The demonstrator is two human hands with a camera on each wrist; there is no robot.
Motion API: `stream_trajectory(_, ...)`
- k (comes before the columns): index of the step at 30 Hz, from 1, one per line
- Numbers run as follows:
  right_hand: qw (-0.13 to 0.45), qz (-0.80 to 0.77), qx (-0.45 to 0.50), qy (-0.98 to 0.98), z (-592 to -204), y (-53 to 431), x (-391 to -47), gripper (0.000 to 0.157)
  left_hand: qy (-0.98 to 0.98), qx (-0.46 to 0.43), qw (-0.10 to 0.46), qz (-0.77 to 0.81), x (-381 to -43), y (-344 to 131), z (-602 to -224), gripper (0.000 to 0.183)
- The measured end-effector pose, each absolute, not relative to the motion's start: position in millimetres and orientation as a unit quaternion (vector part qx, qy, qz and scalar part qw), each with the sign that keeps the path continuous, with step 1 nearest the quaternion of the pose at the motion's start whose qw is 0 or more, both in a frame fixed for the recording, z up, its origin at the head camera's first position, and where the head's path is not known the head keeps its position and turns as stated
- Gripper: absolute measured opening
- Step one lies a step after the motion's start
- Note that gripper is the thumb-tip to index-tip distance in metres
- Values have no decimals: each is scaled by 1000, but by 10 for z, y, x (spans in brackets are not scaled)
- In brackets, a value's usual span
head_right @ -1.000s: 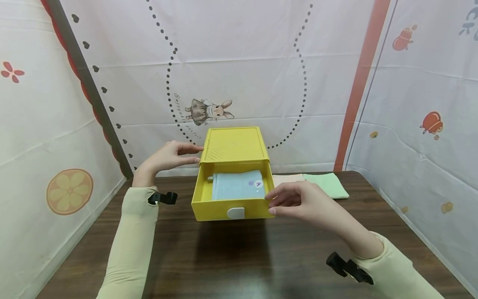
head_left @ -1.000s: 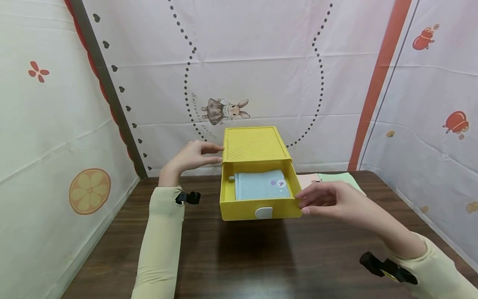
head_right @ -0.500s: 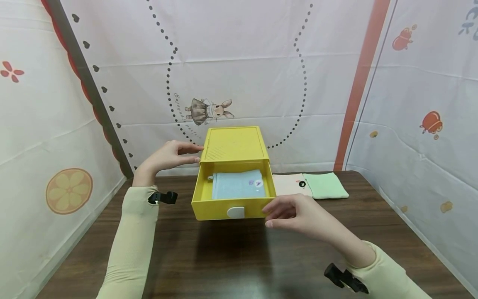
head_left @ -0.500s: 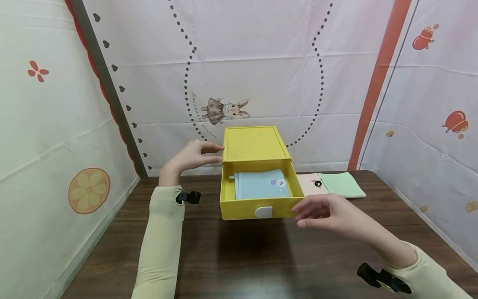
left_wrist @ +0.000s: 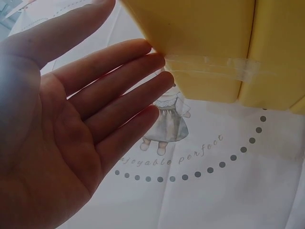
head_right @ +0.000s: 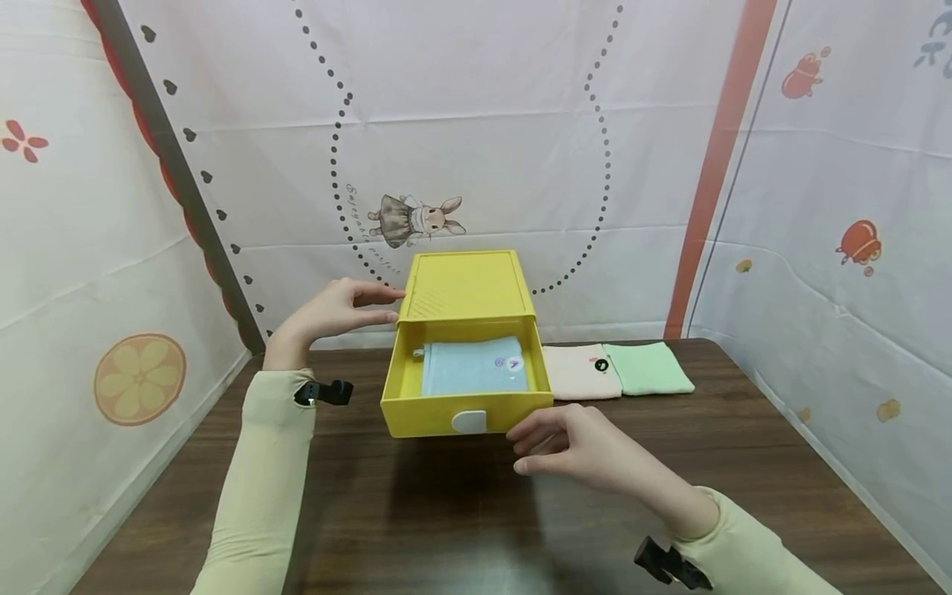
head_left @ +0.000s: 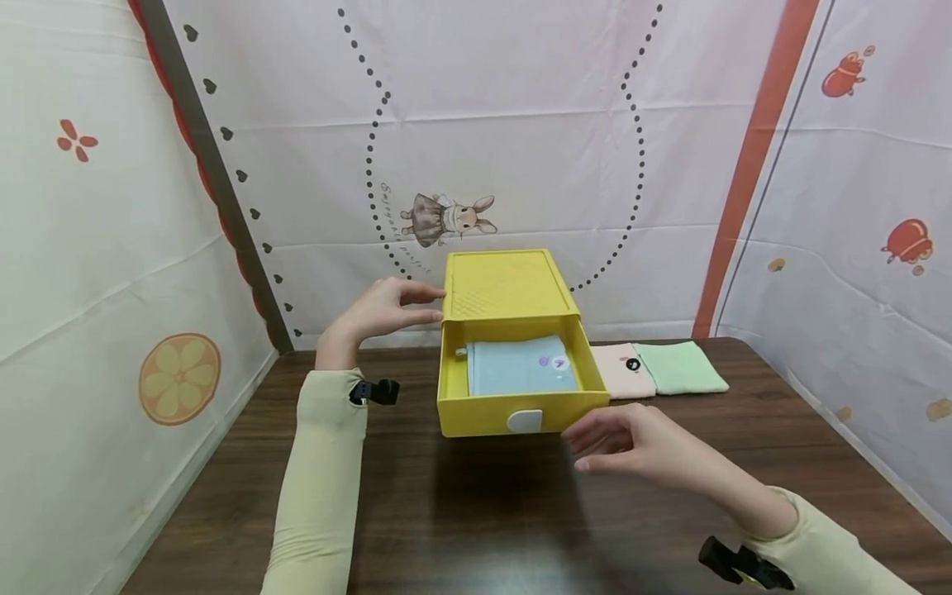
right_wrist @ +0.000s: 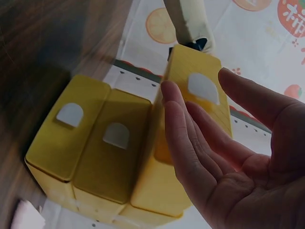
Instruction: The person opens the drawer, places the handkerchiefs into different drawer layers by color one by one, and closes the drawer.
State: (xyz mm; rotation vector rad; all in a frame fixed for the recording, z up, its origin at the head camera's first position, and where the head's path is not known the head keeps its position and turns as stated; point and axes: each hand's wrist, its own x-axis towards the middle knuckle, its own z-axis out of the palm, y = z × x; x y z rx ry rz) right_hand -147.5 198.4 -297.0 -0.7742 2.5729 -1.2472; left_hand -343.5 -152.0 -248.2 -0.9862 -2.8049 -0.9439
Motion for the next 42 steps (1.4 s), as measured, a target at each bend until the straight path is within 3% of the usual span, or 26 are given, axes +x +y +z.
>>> stream_trajectory(11,66,-429,-259,863,-3114,1816,-1495,38,-898,-319,13,-304,-3434,-1524,-2487,51)
stream_trajectory(42,-17,-522,-204,828,-3317,1509,-1547,21,-897,-320,12,-304,-3443,-1520,-2478,52)
